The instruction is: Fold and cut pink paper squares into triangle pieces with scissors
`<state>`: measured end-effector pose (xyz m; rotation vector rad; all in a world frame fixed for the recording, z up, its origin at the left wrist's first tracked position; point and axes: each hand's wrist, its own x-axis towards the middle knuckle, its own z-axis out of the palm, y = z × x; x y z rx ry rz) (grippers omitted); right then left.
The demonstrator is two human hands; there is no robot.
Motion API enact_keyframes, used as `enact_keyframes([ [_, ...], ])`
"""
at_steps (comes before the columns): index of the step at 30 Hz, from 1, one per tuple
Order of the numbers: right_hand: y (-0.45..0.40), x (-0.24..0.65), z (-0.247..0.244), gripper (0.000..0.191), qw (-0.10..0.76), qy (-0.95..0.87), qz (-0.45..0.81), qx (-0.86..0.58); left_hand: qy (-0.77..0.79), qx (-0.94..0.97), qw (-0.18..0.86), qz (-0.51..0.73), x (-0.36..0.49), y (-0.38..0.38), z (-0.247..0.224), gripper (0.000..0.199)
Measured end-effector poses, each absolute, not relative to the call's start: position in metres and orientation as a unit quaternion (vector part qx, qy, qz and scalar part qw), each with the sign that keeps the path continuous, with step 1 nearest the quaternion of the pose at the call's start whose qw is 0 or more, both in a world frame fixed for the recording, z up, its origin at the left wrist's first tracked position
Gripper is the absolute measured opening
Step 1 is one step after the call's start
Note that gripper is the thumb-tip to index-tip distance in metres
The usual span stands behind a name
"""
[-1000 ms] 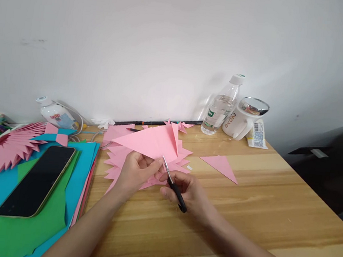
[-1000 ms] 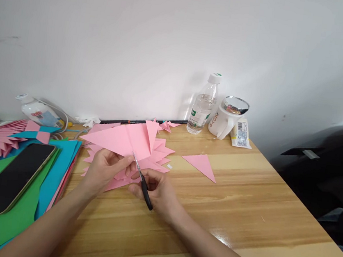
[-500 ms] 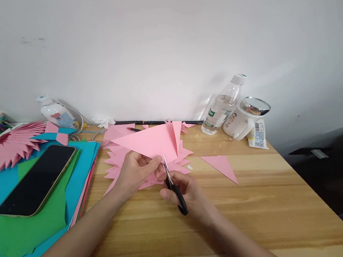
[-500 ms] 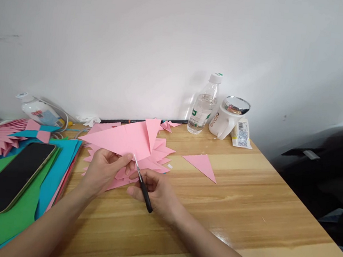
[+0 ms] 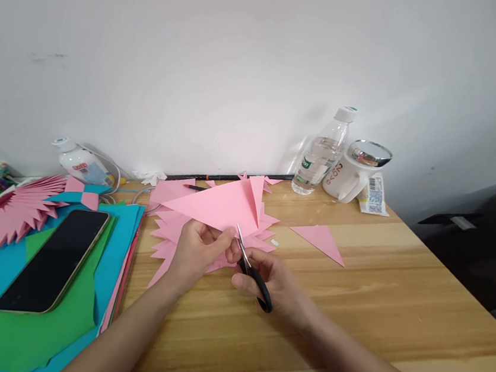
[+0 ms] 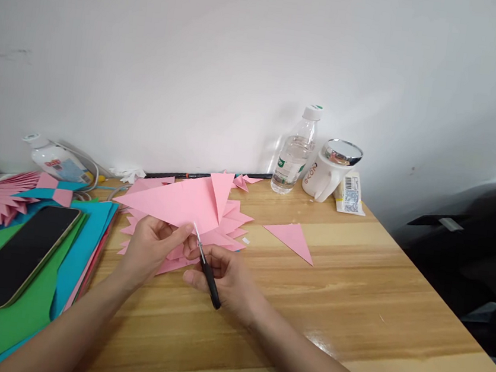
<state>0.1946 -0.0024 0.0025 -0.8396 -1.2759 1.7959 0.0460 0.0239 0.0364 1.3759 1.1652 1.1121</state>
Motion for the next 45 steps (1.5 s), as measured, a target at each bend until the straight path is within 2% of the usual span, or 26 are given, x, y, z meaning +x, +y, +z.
enact_keyframes([
  [5,-0.003,0.194,0.0,0.04,0.379,-0.507,0.695,-0.341,0.505,0.534,0.472,0.487,0.051,0.022,0.039,0.018],
  [16,-0.005,0.193,-0.001,0.039,0.385,-0.483,0.703,-0.353,0.495,0.524,0.476,0.503,0.051,0.022,0.035,0.015],
  [45,-0.005,0.193,-0.008,0.035,0.387,-0.477,0.704,-0.357,0.46,0.528,0.499,0.509,0.05,0.025,0.029,0.014],
])
